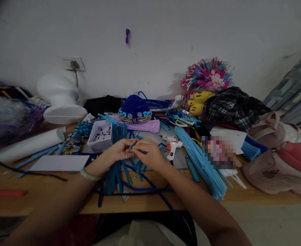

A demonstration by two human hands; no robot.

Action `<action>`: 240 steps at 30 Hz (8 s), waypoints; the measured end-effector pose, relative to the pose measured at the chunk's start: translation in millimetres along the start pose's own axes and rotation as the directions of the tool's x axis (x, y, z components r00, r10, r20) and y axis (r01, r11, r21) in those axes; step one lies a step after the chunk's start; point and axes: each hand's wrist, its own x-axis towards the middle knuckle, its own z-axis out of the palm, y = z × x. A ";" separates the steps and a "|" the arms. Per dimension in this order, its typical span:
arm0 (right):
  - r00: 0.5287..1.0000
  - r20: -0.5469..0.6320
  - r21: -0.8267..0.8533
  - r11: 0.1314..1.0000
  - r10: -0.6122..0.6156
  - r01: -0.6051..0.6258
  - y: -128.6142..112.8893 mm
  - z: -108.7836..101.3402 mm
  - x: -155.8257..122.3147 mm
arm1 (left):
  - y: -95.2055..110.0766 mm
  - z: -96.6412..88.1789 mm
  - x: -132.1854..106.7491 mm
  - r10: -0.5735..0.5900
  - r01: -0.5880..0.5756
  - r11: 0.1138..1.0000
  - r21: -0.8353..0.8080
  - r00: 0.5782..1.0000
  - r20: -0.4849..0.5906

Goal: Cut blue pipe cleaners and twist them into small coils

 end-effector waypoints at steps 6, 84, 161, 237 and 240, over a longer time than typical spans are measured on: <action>0.993 0.002 -0.078 0.990 -0.121 0.121 0.1 -2.0 2.3 | -5.2 0.3 4.3 0.034 -0.032 0.997 -0.072 0.999 0.030; 0.578 0.462 0.740 0.066 0.673 -0.669 24.4 -24.5 15.3 | -1.6 6.2 1.3 0.466 -0.310 0.588 0.747 0.885 0.000; 0.845 0.242 0.464 0.708 0.477 -0.533 14.5 -5.0 10.7 | -19.0 19.1 4.5 0.440 -0.440 0.898 0.011 0.896 -0.055; 0.764 0.046 0.371 0.699 0.644 -0.612 18.9 -6.6 12.3 | 2.0 6.5 1.5 0.593 -0.487 0.682 0.546 0.805 -0.022; 0.787 0.031 0.302 0.745 0.616 -0.595 21.0 -9.2 12.5 | 2.5 6.5 1.1 0.579 -0.470 0.678 0.565 0.815 -0.017</action>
